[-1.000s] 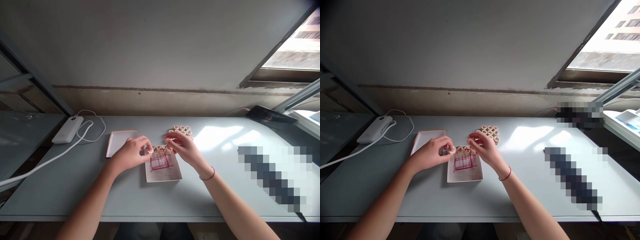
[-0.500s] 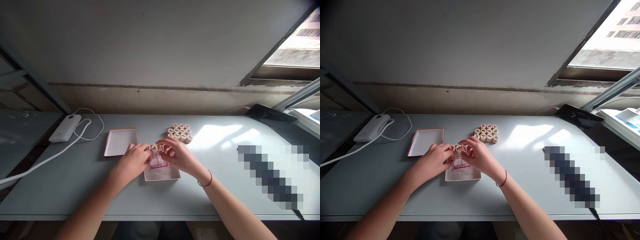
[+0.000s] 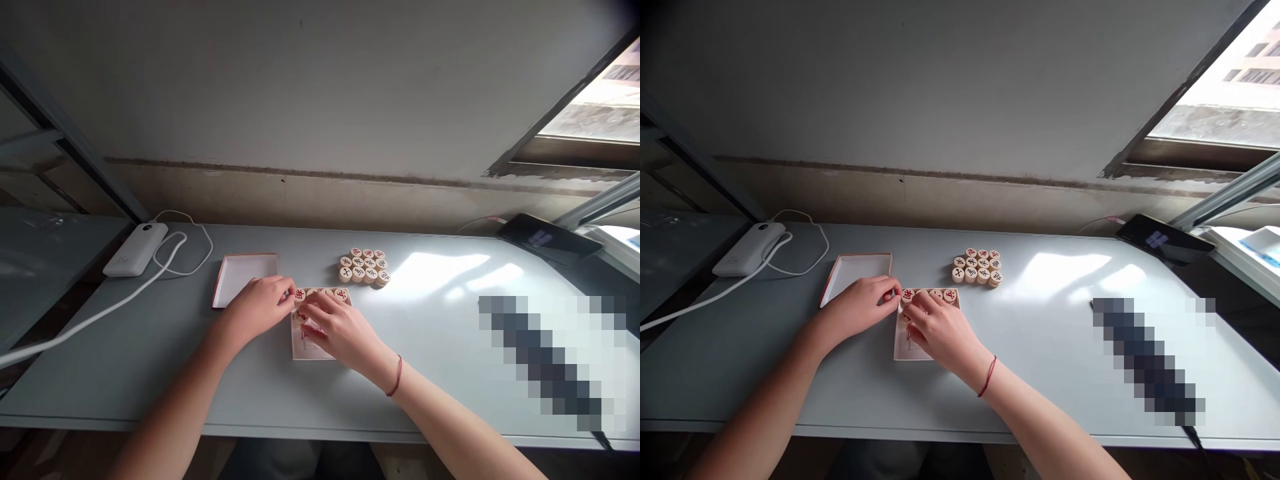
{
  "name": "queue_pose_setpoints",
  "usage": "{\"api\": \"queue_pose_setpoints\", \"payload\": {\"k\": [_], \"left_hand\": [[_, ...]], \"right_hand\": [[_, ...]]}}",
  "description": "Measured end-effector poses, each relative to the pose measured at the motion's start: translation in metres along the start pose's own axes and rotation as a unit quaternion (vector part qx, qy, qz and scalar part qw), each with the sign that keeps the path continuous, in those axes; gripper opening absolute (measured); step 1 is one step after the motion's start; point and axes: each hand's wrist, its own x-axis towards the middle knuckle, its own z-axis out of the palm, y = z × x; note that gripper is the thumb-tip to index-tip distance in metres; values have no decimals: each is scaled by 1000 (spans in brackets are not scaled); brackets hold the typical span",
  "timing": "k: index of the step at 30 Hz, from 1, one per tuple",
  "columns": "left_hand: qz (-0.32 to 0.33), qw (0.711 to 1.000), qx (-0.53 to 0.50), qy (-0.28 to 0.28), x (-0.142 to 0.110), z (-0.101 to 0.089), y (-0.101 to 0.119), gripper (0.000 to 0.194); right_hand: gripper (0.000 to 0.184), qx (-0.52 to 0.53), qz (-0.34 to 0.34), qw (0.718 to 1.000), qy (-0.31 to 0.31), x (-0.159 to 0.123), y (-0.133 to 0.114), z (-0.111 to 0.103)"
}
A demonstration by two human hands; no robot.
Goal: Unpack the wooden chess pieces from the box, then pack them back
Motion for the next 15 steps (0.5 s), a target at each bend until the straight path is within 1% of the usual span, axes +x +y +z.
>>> {"api": "queue_pose_setpoints", "payload": {"k": [2,4,7,10,12,15], "left_hand": [[1,1000,3,3,0,0,0,20],[1,1000,11,5,0,-1,0,20],[-3,1000,20,6,0,-2,1,20],[0,1000,19,8,-1,-2,3,20],[5,1000,18,12,-1,-2,3,20],[8,1000,13,13,-1,-4,4,20]], "right_hand": [[18,-21,15,1000,-18,-1,0,-1],[15,-37,23,998,-36,0,0,0],[7,-48,32,997,-46,2,1,3],[9,-48,50,996,-51,3,-1,7],[9,-37,58,996,-52,3,-2,7],[8,29,77,996,-32,5,4,-2]]}}
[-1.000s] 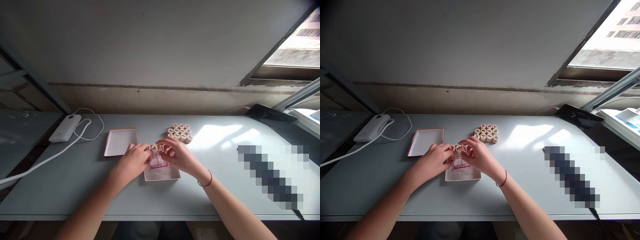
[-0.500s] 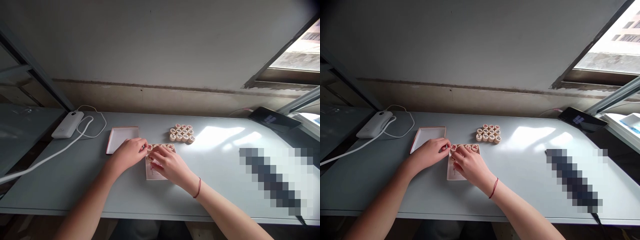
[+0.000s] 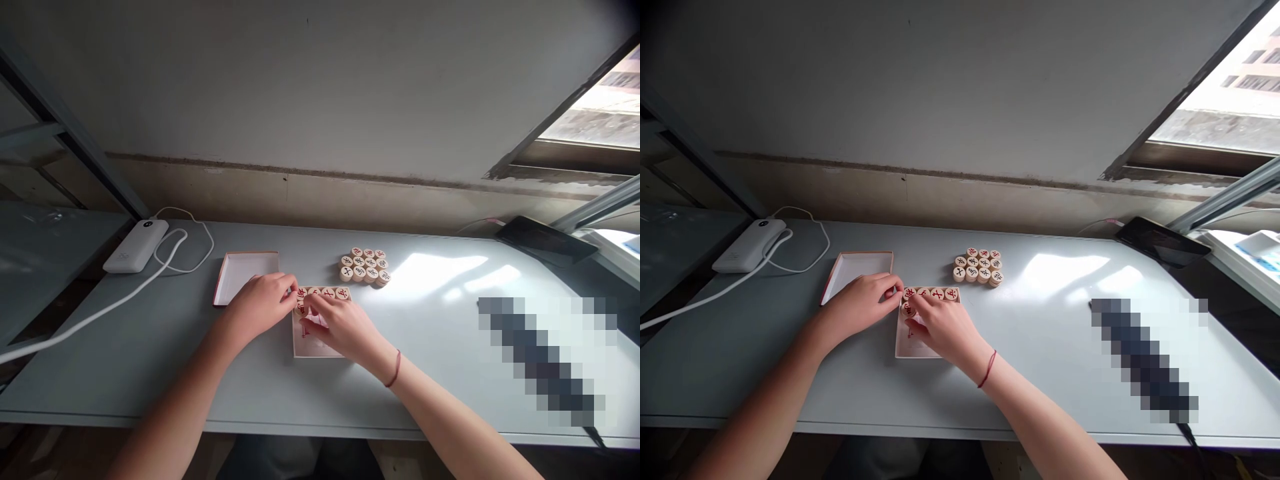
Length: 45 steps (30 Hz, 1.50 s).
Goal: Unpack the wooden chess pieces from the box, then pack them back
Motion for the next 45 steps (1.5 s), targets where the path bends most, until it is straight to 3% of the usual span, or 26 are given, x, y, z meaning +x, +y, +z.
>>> {"api": "queue_pose_setpoints", "payload": {"k": [3,5,7,11,16,20,24,26,28,30,35,38,42,45], "left_hand": [[-8,1000,1,0,0,-2,0,17],[-12,1000,11,1,0,-2,1,17],[-8,1000,16,0,1,-1,2,17],[25,1000,6,3,1,2,5,18],[53,998,20,32,0,2,5,18],[62,996,30,51,2,2,3,17],[65,993,13,101,3,5,0,17],[80,987,2,136,3,10,0,19],[110,981,-12,162,4,15,1,28],[139,975,-32,169,4,20,4,35],[182,973,-85,112,5,26,10,26],[166,978,-93,81,6,24,9,28],[138,986,-84,39,6,23,8,13],[157,986,-63,4,6,24,11,6]], "right_hand": [[14,46,74,995,56,11,21,-22],[16,12,162,982,100,24,43,-39],[20,-47,231,967,100,41,64,-53],[30,-106,303,947,-4,71,92,-64],[35,-120,353,921,-117,88,99,-62],[34,-122,353,920,-118,91,100,-63],[40,-88,264,959,49,78,83,-64],[41,22,206,971,119,62,64,-62],[44,187,181,960,100,44,43,-57],[48,312,176,931,65,27,24,-49],[46,432,173,882,74,10,10,-28],[45,450,185,869,91,8,18,-23],[38,449,198,860,142,5,30,-25],[34,442,196,861,157,2,32,-28]]}}
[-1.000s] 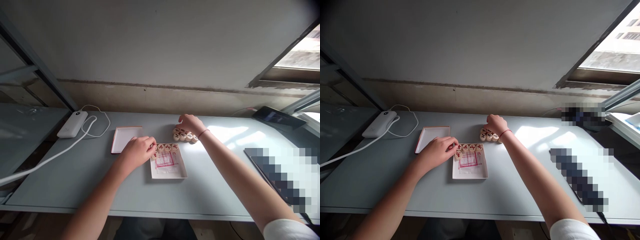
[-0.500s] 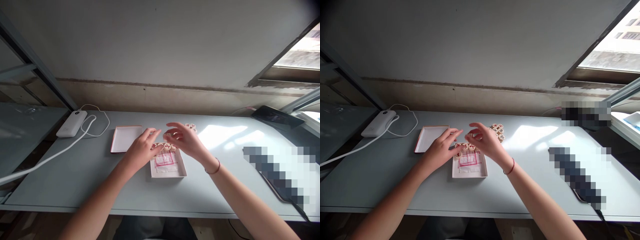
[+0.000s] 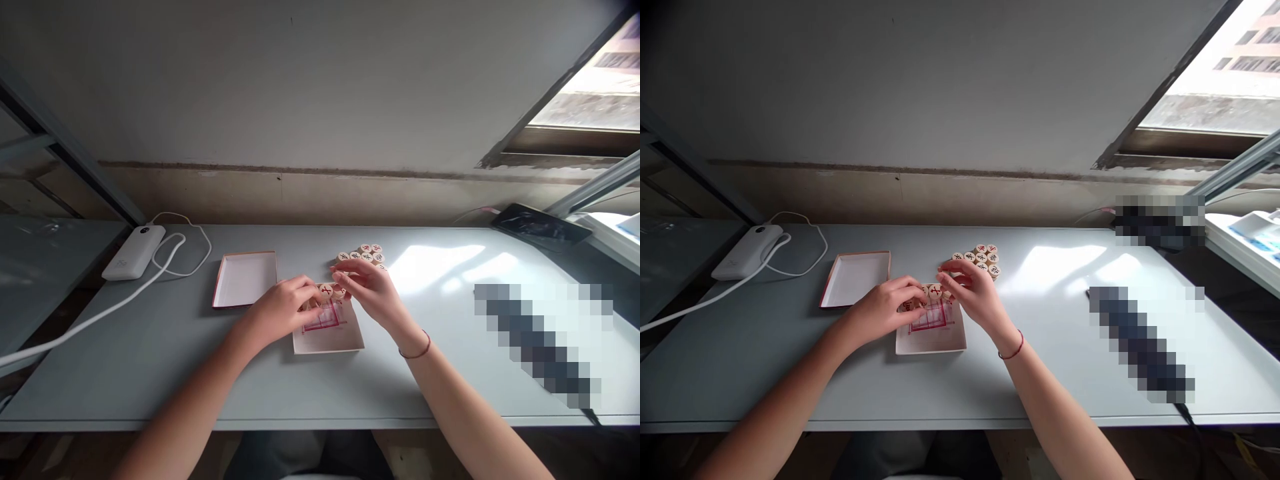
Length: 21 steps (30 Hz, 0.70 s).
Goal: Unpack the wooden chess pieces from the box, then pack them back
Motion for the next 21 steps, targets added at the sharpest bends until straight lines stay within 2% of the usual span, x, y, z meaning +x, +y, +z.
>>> {"api": "queue_pose_setpoints", "payload": {"k": [6,8,11,13,17,21], "left_hand": [[55,990,118,-51,0,4,2,10],[62,987,142,-51,0,6,-1,13],[55,986,153,-37,0,7,-6,12],[36,988,149,-24,0,5,-8,6],[8,993,114,-10,0,-1,-11,19],[-1,998,68,-15,-1,-4,-15,31]], "right_hand": [[30,-41,1,998,-46,-5,-1,4],[26,-66,-22,997,-45,-7,-1,5],[16,-116,-91,988,-55,-10,-1,5],[18,-164,-136,973,-86,-13,-2,5],[28,-264,-181,937,-136,-18,-3,10],[9,-351,-238,892,-157,-21,0,17]]}}
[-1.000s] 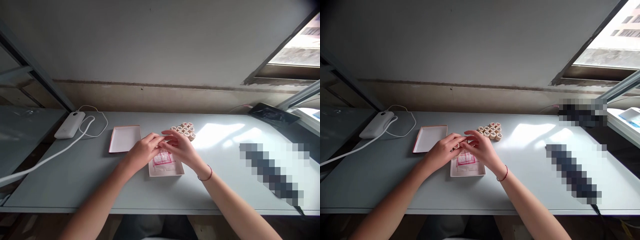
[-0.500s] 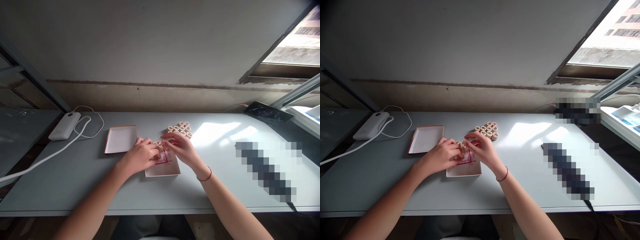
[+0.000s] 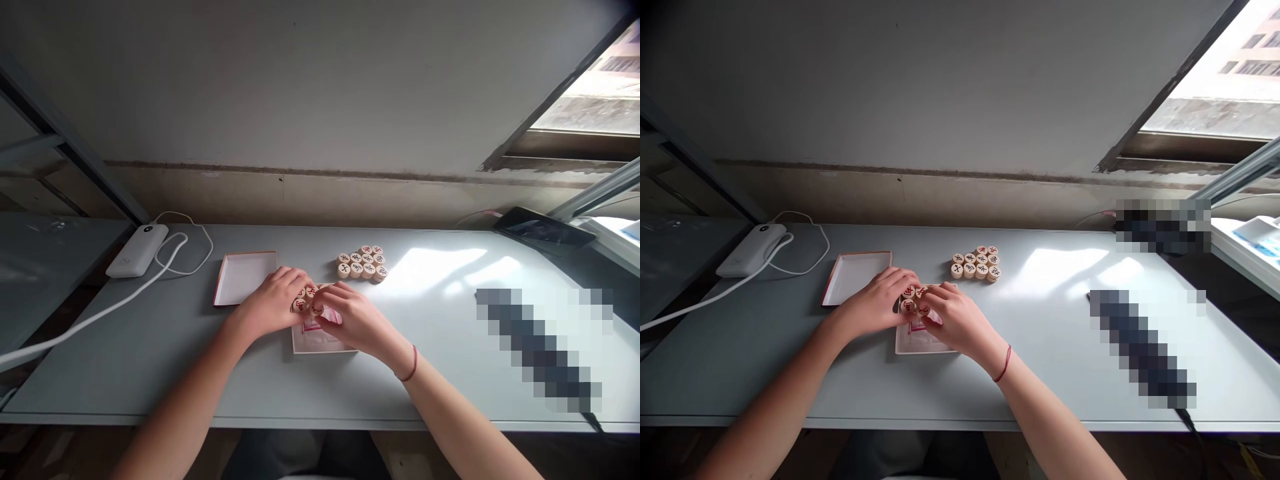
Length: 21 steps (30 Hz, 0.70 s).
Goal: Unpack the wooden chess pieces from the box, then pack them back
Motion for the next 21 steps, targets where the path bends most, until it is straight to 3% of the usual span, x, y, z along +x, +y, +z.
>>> {"api": "queue_pose_setpoints", "payload": {"k": [7,12,15,18,21], "left_hand": [[-24,999,-5,-40,-1,10,-3,58],[-28,999,7,-35,0,17,-2,52],[-30,999,29,-22,1,20,2,49],[-42,998,53,-10,4,25,6,53],[-46,997,68,-9,6,30,8,53]], "right_hand": [[8,-107,-53,993,23,-1,6,8],[7,-102,-33,994,27,0,6,12],[9,-36,-20,999,18,0,10,1],[14,28,35,998,51,4,27,-22],[18,-29,188,975,113,17,56,-48]]}}
